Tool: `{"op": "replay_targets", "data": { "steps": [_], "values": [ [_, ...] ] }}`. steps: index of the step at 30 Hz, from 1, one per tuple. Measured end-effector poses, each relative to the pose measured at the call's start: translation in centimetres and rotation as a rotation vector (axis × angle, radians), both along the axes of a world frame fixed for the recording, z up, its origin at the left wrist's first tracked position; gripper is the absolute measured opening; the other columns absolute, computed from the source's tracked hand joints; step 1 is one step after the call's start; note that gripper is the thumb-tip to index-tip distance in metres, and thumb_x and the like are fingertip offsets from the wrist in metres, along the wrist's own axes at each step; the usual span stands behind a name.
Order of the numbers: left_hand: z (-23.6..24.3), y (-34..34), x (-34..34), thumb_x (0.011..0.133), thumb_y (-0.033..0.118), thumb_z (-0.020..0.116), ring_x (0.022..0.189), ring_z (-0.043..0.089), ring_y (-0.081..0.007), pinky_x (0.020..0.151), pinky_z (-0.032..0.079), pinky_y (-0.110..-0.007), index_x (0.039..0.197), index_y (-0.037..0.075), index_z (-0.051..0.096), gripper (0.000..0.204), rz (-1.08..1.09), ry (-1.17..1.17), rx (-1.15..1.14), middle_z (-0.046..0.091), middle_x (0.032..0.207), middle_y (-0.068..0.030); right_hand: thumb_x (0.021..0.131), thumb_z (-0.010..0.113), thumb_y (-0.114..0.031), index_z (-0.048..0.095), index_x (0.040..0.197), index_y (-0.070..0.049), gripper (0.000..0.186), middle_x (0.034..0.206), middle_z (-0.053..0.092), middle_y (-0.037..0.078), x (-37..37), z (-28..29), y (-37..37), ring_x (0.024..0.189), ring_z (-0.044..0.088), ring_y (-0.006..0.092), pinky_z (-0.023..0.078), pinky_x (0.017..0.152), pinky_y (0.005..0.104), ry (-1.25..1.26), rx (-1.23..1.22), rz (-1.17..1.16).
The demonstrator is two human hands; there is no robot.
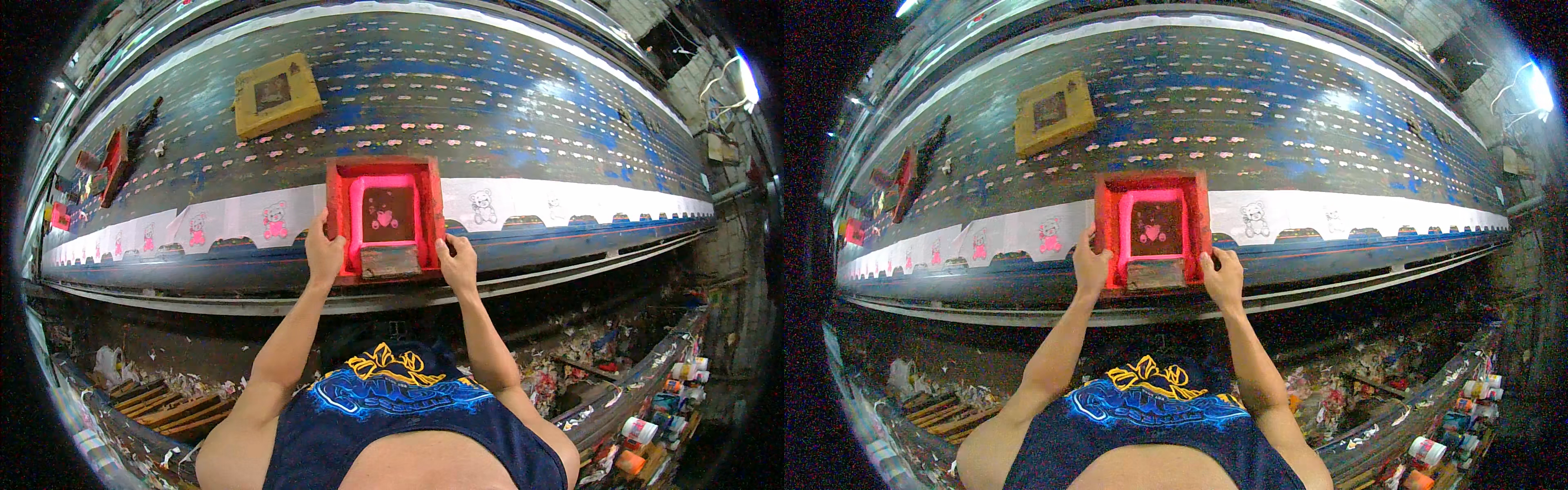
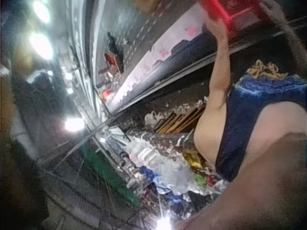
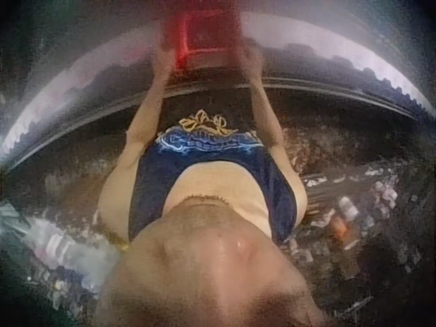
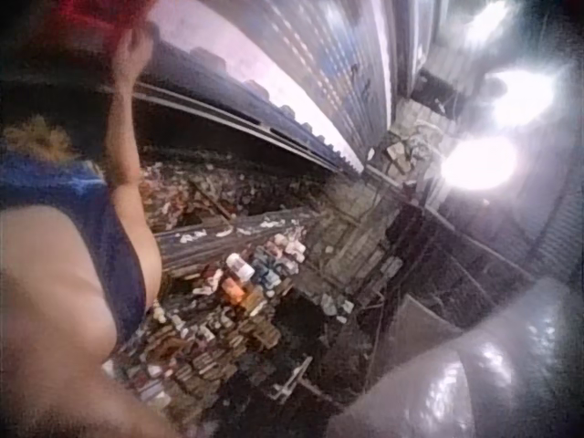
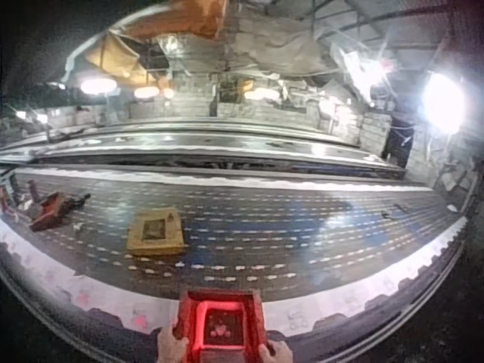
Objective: The person pours pink ink into a red screen-printing frame and uses a squeegee to spread the ink across the screen, repeatedly pulling the ink over a teddy bear design on a long roll of paper. The person adjusts the frame and continues the printing motion throughout the clip.
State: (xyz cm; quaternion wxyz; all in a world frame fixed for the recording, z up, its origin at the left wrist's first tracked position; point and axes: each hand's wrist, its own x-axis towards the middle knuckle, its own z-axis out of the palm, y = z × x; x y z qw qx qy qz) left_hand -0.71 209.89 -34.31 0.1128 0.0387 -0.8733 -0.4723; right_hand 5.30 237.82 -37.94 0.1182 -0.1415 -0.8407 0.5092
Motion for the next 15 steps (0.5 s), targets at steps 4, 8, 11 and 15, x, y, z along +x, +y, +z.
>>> {"op": "replay_targets", "data": {
  "steps": [4, 8, 11, 15],
  "values": [
    [0.8, 4.6, 0.5, 0.079, -0.009, 0.062, 0.131, 0.058, -0.0341, 0.113, 0.044, -0.04, 0.14, -0.007, 0.053, 0.063, -0.068, 0.116, 0.021, 0.06, 0.139, -0.0239, 0.092, 0.074, -0.029, 0.071, 0.118, 0.003, 0.041, 0.1, 0.064, 0.017, 1.0, 0.4, 4.4, 0.094, 0.065, 0.0326, 0.052, 0.086, 0.0419, 0.003, -0.029, 0.015],
    [-1.7, 11.3, -0.1, 0.078, -0.009, 0.061, 0.132, 0.057, -0.0353, 0.115, 0.042, -0.041, 0.14, -0.008, 0.052, 0.063, -0.074, 0.114, 0.11, 0.059, 0.139, -0.0254, 0.09, 0.076, -0.027, 0.07, 0.12, 0.002, 0.042, 0.101, 0.064, 0.016, 1.6, 0.8, 11.6, 0.096, 0.065, 0.032, 0.052, 0.087, 0.0413, 0.025, 0.011, 0.03],
    [-3.6, 16.1, 0.1, 0.078, -0.008, 0.062, 0.133, 0.057, -0.0341, 0.115, 0.042, -0.04, 0.14, -0.008, 0.052, 0.063, -0.081, 0.12, 0.138, 0.059, 0.139, -0.0257, 0.091, 0.076, -0.028, 0.071, 0.12, 0.001, 0.042, 0.101, 0.064, 0.015, 1.6, -0.3, 16.6, 0.096, 0.064, 0.0303, 0.052, 0.087, 0.0406, 0.016, -0.014, 0.017],
    [-3.1, 21.0, 1.5, 0.078, -0.007, 0.062, 0.131, 0.059, -0.0354, 0.113, 0.043, -0.041, 0.14, -0.007, 0.051, 0.063, -0.054, 0.053, 0.036, 0.06, 0.138, -0.0266, 0.09, 0.076, -0.028, 0.07, 0.122, 0.001, 0.043, 0.103, 0.063, 0.015, 2.7, -0.9, 21.1, 0.097, 0.064, 0.0295, 0.052, 0.088, 0.04, -0.043, -0.032, 0.039]
  ]
}}
